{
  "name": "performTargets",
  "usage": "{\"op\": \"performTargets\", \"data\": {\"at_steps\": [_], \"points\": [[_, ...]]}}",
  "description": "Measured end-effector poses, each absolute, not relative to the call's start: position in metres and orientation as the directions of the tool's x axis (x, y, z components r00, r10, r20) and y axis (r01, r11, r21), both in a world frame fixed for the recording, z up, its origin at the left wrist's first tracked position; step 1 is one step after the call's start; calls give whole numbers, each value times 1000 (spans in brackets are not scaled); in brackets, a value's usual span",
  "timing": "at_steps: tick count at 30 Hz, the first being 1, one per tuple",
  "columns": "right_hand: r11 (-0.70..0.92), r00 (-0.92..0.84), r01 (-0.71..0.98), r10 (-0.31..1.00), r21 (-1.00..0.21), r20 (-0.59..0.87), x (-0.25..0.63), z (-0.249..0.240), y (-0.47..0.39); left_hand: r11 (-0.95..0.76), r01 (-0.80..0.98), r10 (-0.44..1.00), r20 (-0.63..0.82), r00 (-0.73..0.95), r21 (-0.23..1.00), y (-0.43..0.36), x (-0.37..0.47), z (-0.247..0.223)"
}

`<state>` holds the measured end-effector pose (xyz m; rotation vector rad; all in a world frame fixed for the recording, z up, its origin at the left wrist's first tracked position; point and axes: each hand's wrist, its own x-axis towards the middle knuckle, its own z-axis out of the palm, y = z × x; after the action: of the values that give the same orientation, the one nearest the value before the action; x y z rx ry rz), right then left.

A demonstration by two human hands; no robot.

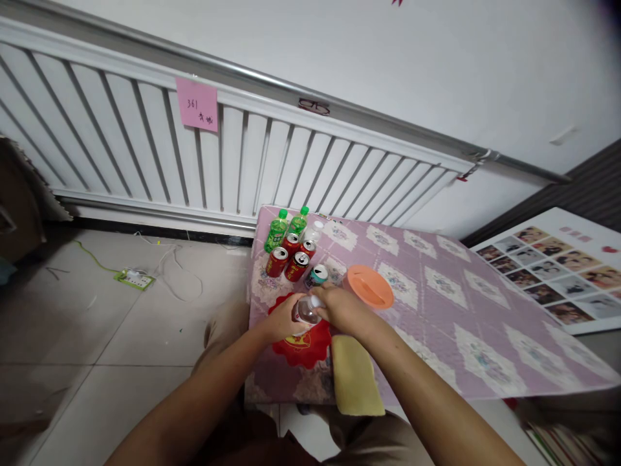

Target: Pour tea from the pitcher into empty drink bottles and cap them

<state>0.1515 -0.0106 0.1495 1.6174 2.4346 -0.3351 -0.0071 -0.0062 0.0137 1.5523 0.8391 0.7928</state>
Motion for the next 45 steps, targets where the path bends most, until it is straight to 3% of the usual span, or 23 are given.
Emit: {"op": "performTargets", "data": {"at_steps": [9,21,25,45], "points": [[237,-216,970,945,58,-246,137,146,-24,-143,67,836,84,542,987,-5,-7,11],[372,-373,927,892,-52,-257,160,141,-28,-197,51,786,126,605,979,-1,-4,-1],[373,-382,924,895,-82,-229,160,138,-29,-209,67,836,143,530,976,-5,4,-5],[183,-196,947,980,-265,-22,157,120,-62,-189,121,805,83,588,974,-6,2,2]]}}
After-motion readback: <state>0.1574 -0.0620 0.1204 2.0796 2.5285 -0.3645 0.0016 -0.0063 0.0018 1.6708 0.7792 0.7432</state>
